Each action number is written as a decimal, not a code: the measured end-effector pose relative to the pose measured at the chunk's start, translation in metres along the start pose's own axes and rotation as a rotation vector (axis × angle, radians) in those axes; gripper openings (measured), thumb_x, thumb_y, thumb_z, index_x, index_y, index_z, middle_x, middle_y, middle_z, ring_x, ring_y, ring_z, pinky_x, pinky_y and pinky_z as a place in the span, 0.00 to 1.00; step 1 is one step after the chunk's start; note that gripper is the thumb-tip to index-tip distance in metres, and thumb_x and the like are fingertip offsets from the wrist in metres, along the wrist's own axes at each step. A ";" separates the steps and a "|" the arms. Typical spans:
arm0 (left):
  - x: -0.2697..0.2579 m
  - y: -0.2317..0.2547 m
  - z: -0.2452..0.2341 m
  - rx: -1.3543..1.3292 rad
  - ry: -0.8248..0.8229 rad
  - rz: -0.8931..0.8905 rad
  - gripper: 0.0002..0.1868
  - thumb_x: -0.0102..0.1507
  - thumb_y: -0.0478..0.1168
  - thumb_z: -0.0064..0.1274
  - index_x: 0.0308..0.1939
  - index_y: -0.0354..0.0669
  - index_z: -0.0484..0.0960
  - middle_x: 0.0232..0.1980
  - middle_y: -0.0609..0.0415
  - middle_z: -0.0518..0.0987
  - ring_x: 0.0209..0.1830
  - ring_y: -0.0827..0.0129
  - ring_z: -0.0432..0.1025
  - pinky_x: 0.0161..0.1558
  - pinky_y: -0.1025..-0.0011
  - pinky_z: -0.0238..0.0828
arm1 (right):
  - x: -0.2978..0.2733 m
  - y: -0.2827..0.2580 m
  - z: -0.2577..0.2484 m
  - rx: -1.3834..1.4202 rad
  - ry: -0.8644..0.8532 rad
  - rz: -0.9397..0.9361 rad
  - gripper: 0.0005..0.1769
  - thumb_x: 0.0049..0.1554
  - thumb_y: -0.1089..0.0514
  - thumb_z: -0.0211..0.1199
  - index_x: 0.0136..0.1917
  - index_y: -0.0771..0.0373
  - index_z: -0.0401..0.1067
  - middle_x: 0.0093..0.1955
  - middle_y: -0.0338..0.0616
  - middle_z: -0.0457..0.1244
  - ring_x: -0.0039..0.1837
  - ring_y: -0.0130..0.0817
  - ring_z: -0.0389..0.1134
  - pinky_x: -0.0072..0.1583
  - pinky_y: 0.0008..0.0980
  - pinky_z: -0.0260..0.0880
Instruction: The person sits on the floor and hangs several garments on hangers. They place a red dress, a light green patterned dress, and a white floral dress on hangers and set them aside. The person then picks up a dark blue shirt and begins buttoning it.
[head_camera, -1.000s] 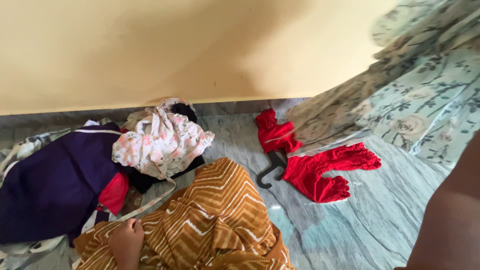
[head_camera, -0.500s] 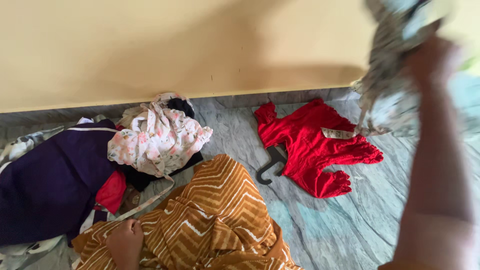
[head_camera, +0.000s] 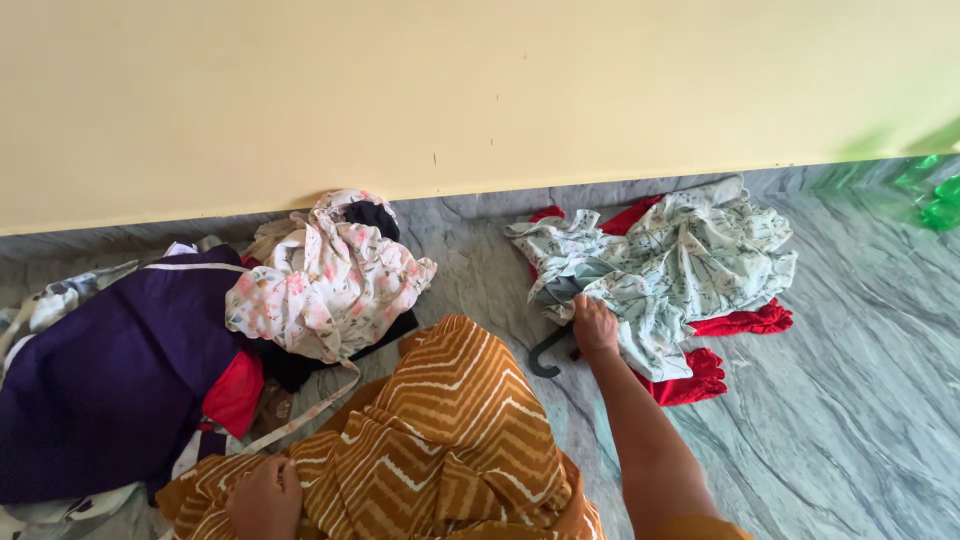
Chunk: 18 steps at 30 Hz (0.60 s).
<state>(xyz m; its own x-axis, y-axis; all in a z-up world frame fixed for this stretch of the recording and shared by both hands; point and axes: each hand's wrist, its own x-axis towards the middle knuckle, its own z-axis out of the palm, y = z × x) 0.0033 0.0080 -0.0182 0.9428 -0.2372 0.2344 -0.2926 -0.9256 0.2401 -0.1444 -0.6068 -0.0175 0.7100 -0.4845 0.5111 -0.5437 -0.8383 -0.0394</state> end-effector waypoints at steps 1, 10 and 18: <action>-0.001 0.000 0.000 0.022 -0.002 0.006 0.11 0.62 0.49 0.53 0.39 0.52 0.87 0.39 0.56 0.85 0.44 0.58 0.78 0.52 0.56 0.74 | -0.002 -0.001 0.002 0.008 0.017 0.003 0.04 0.61 0.55 0.56 0.47 0.55 0.67 0.44 0.40 0.68 0.51 0.43 0.70 0.47 0.44 0.73; 0.007 0.002 0.003 0.178 -0.196 0.013 0.12 0.65 0.51 0.50 0.40 0.54 0.87 0.40 0.60 0.86 0.40 0.64 0.80 0.55 0.59 0.74 | -0.015 -0.001 0.013 -0.198 -0.288 -0.107 0.20 0.53 0.57 0.60 0.60 0.58 0.69 0.73 0.49 0.59 0.68 0.55 0.63 0.55 0.47 0.74; 0.022 -0.001 0.007 0.231 -0.306 0.074 0.14 0.64 0.53 0.49 0.42 0.56 0.88 0.40 0.58 0.86 0.39 0.68 0.81 0.55 0.60 0.75 | -0.038 0.000 0.029 -0.032 -0.365 -0.139 0.30 0.53 0.58 0.61 0.69 0.64 0.64 0.74 0.57 0.55 0.67 0.57 0.62 0.57 0.46 0.73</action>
<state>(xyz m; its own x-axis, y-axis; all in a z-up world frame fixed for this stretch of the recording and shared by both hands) 0.0249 0.0015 -0.0200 0.9348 -0.3504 -0.0576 -0.3507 -0.9365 0.0060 -0.1586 -0.5960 -0.0615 0.8871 -0.4290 0.1702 -0.4410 -0.8967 0.0385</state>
